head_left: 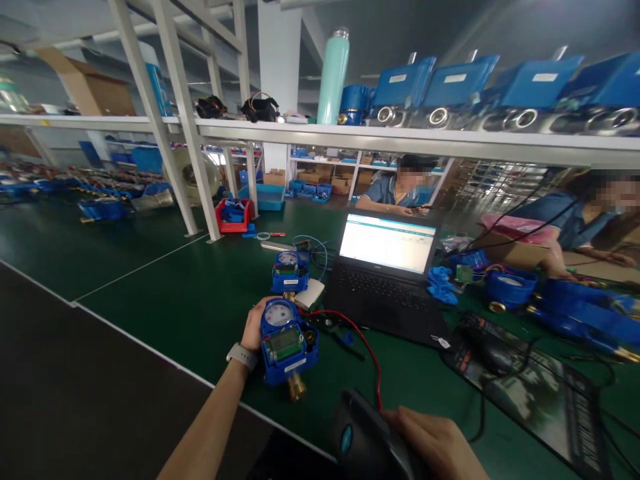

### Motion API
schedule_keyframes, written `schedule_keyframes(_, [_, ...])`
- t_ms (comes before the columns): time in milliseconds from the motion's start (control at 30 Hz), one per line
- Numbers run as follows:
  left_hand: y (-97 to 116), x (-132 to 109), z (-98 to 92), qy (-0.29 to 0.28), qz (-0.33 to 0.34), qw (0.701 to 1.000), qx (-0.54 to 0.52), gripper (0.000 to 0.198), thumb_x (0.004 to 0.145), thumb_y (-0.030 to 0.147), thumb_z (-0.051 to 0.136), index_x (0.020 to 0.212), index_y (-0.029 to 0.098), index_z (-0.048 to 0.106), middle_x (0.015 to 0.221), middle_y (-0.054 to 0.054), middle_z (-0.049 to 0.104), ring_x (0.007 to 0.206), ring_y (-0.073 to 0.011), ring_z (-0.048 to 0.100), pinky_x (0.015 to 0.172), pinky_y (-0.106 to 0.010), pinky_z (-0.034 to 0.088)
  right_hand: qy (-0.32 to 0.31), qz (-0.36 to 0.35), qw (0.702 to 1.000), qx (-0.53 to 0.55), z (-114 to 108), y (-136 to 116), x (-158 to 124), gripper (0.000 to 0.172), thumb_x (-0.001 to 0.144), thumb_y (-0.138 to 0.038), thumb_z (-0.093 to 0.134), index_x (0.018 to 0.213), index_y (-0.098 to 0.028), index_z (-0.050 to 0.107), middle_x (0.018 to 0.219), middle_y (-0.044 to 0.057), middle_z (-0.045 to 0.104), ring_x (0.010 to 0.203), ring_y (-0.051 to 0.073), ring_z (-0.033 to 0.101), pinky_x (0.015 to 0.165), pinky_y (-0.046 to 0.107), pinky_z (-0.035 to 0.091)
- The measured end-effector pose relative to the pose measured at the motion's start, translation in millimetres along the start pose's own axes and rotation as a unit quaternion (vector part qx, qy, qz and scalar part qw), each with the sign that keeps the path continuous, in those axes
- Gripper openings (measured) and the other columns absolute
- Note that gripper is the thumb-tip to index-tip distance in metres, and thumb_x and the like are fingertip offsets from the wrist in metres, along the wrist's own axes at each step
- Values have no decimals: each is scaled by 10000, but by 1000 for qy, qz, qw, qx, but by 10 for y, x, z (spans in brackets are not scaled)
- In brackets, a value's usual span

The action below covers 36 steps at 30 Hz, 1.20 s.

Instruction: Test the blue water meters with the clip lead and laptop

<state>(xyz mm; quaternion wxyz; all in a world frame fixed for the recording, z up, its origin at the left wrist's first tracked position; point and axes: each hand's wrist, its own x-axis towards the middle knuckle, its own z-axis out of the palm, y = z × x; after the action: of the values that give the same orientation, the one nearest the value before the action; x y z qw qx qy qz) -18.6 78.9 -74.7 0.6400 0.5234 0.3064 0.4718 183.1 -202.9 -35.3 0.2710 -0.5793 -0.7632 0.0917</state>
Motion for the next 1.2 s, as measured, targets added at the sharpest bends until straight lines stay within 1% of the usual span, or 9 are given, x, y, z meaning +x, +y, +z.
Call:
schedule_keyframes(167, [-30, 11, -2, -7, 5, 1000, -8, 469, 718, 546, 553, 935, 151, 685, 937, -97, 744, 916, -275, 673, 859, -406, 518, -19, -10, 1000, -13, 114, -2, 65, 168, 876, -317, 573, 991, -195, 588, 742, 19, 655, 642, 131, 637, 541, 198, 403])
schedule_keyframes(467, [-25, 6, -14, -7, 15, 1000, 18, 441, 736, 506, 559, 947, 142, 688, 936, -100, 743, 894, -272, 669, 840, -401, 521, -26, 22, 999, -26, 50, -65, 81, 136, 830, -244, 581, 953, -190, 602, 751, 27, 667, 656, 137, 643, 551, 201, 411])
schedule_keyframes(600, [-13, 6, -35, -9, 4, 999, 32, 501, 722, 558, 549, 971, 145, 683, 955, -99, 737, 924, -280, 662, 868, -406, 508, 8, 107, 994, -28, 56, 39, -51, 321, 796, -203, 558, 1116, -199, 580, 902, 51, 687, 774, 163, 672, 642, 211, 489])
schedule_keyframes(800, [57, 4, -33, -3, -47, 998, 30, 578, 668, 622, 583, 995, 148, 647, 941, -102, 740, 933, -308, 665, 809, -405, 521, 111, 287, 942, -134, 316, 539, -487, 536, 841, -285, 452, 1370, -206, 464, 1178, 109, 631, 1026, 234, 646, 853, 356, 541])
schedule_keyframes(933, [63, 37, -83, -5, -68, 996, 51, 591, 615, 624, 657, 995, 171, 644, 998, -97, 727, 988, -330, 644, 891, -432, 496, 125, 333, 917, -180, 406, 780, -594, 519, 845, -307, 479, 1352, -201, 520, 1190, 116, 629, 1136, 268, 585, 970, 412, 488])
schedule_keyframes(1000, [76, 44, -91, -5, -69, 993, 91, 549, 622, 596, 677, 999, 198, 650, 1050, -84, 711, 1023, -337, 625, 971, -457, 459, 126, 333, 918, -175, 279, 938, -536, 448, 872, -334, 476, 1290, -210, 578, 1132, 105, 642, 1098, 259, 595, 960, 398, 491])
schedule_keyframes(1067, [112, 29, -69, 6, -79, 991, 106, 461, 677, 589, 635, 976, 240, 645, 1070, -62, 701, 1039, -341, 613, 1031, -494, 420, 177, 332, 909, -181, 41, 1196, -459, 412, 908, -355, 437, 1262, -213, 592, 1119, 102, 626, 1065, 239, 595, 934, 377, 499])
schedule_keyframes(1133, [163, -3, -24, 22, -101, 990, 100, 401, 712, 619, 575, 902, 270, 631, 1057, -48, 697, 1060, -362, 600, 1058, -543, 393, 264, 340, 873, -230, -233, 1543, -418, 430, 895, -341, 449, 1283, -200, 568, 1179, 120, 590, 1112, 258, 558, 970, 413, 470])
schedule_keyframes(1200, [207, -38, 21, 35, -97, 988, 113, 417, 684, 672, 560, 817, 281, 616, 1061, -49, 694, 1105, -393, 573, 1079, -566, 369, 309, 369, 831, -279, -453, 1909, -431, 466, 843, -301, 508, 1293, -189, 558, 1222, 138, 563, 1166, 294, 514, 1007, 464, 432])
